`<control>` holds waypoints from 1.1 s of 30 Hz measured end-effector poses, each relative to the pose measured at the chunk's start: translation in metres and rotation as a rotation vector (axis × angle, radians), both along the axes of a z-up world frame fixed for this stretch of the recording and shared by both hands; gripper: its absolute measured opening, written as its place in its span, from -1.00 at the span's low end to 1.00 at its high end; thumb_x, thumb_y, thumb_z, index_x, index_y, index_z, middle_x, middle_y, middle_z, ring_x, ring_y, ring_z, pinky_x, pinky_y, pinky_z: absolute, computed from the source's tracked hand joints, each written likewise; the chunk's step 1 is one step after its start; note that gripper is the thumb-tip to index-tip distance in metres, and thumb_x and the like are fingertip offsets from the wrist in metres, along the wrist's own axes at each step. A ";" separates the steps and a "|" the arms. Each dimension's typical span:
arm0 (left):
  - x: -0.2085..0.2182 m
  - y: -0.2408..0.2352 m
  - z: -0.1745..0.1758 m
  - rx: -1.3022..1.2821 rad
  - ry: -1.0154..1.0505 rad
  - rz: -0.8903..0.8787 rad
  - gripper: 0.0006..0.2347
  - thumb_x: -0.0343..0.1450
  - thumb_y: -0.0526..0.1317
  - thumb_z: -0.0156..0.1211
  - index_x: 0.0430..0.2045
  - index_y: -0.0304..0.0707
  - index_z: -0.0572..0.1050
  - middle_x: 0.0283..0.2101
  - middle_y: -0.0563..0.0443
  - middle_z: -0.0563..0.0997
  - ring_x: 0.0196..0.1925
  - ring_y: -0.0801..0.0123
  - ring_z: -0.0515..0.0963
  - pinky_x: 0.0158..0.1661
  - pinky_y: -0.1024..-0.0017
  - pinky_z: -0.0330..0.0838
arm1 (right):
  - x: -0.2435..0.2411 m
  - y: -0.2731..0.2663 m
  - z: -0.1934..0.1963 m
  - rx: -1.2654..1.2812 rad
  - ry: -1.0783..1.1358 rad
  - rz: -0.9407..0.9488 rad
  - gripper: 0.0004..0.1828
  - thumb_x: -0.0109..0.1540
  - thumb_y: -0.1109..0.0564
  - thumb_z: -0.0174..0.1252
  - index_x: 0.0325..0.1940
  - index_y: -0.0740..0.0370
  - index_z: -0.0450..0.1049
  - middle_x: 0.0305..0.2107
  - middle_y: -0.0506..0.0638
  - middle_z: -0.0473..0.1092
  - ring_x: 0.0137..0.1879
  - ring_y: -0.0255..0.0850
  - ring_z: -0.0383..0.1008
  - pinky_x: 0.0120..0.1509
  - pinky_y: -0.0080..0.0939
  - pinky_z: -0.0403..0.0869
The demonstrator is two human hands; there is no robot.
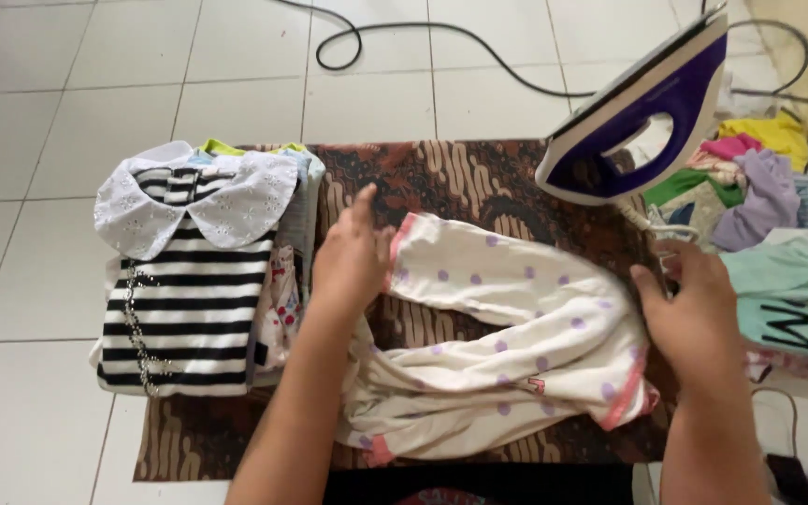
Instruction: The person irons several pieces of children's clothing on a low table and then folds them neatly.
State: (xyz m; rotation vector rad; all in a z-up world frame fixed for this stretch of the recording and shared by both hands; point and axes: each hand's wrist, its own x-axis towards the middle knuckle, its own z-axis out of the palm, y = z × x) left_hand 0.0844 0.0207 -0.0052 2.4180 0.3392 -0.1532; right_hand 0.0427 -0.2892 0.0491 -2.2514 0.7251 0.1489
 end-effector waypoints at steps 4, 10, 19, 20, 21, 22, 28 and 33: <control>-0.013 -0.005 -0.018 0.239 0.065 -0.108 -0.50 0.52 -0.12 0.05 0.41 0.14 0.17 0.07 -0.22 0.45 -0.20 0.25 0.48 -0.28 0.38 0.53 | -0.018 0.006 -0.029 -0.192 -0.056 0.345 -0.64 0.31 0.11 0.15 0.21 0.09 0.47 0.07 0.10 0.41 0.10 -0.05 0.45 0.17 -0.04 0.55; -0.021 -0.005 -0.049 0.173 0.054 -0.257 -0.50 0.50 -0.21 -0.02 0.37 0.43 0.20 0.27 -0.21 0.23 0.19 0.00 0.23 0.00 0.07 0.40 | -0.037 0.006 -0.100 -0.473 -0.101 0.956 -0.42 0.22 -0.36 0.09 0.31 -0.29 0.40 -0.06 -0.10 0.38 0.07 -0.08 0.43 0.23 0.16 0.39; -0.019 -0.007 -0.057 0.248 0.019 -0.421 -0.38 0.40 -0.38 -0.09 0.43 0.16 0.12 0.46 -0.23 0.05 0.42 -0.04 0.05 0.26 0.01 0.07 | -0.051 -0.013 -0.117 -0.521 0.252 0.864 -0.71 0.31 -0.27 -0.05 0.02 -0.29 0.44 -0.13 -0.13 0.61 0.04 0.16 0.45 0.25 -0.01 0.35; -0.019 -0.007 -0.059 0.269 0.034 -0.420 -0.42 0.41 -0.30 -0.13 0.44 0.05 0.10 0.49 -0.15 0.02 0.45 0.00 -0.01 0.29 0.02 -0.04 | -0.054 -0.015 -0.117 -0.518 0.221 0.869 -0.68 0.31 -0.32 -0.08 -0.01 -0.29 0.46 -0.17 -0.14 0.62 -0.01 0.15 0.47 0.29 -0.05 0.32; -0.019 -0.007 -0.062 0.267 0.036 -0.421 -0.42 0.41 -0.30 -0.13 0.44 0.05 0.10 0.49 -0.15 0.02 0.45 0.00 -0.01 0.29 0.02 -0.04 | -0.052 -0.012 -0.110 -0.518 0.223 0.869 -0.68 0.31 -0.32 -0.08 -0.01 -0.29 0.46 -0.17 -0.14 0.62 -0.01 0.15 0.47 0.29 -0.05 0.32; -0.019 -0.006 -0.066 0.267 -0.009 -0.415 -0.43 0.42 -0.27 -0.10 0.43 0.01 0.11 0.48 -0.05 0.10 0.44 0.05 0.04 0.27 0.04 0.02 | -0.051 -0.010 -0.103 -0.451 0.194 0.830 -0.66 0.28 -0.30 -0.03 -0.07 -0.27 0.57 -0.15 -0.23 0.65 0.00 -0.04 0.55 0.24 -0.11 0.36; -0.019 -0.002 -0.067 0.097 -0.100 -0.324 -0.40 0.37 -0.33 0.09 0.38 0.05 0.19 0.38 -0.17 0.22 0.41 0.04 0.11 0.25 -0.05 0.16 | -0.022 0.000 -0.052 -0.393 0.241 0.510 -0.54 0.39 -0.16 -0.09 0.35 -0.11 0.38 -0.12 -0.01 0.49 -0.16 -0.21 0.41 -0.08 -0.21 0.46; -0.019 -0.002 -0.057 0.032 -0.133 -0.337 -0.49 0.35 -0.44 0.17 0.27 -0.17 0.36 0.31 -0.30 0.28 0.11 -0.03 0.49 -0.02 0.19 0.62 | -0.004 0.002 -0.058 -0.370 0.353 0.269 -0.40 0.39 -0.09 -0.01 0.52 0.01 0.17 0.42 0.15 0.05 0.37 0.07 0.32 0.39 0.14 0.44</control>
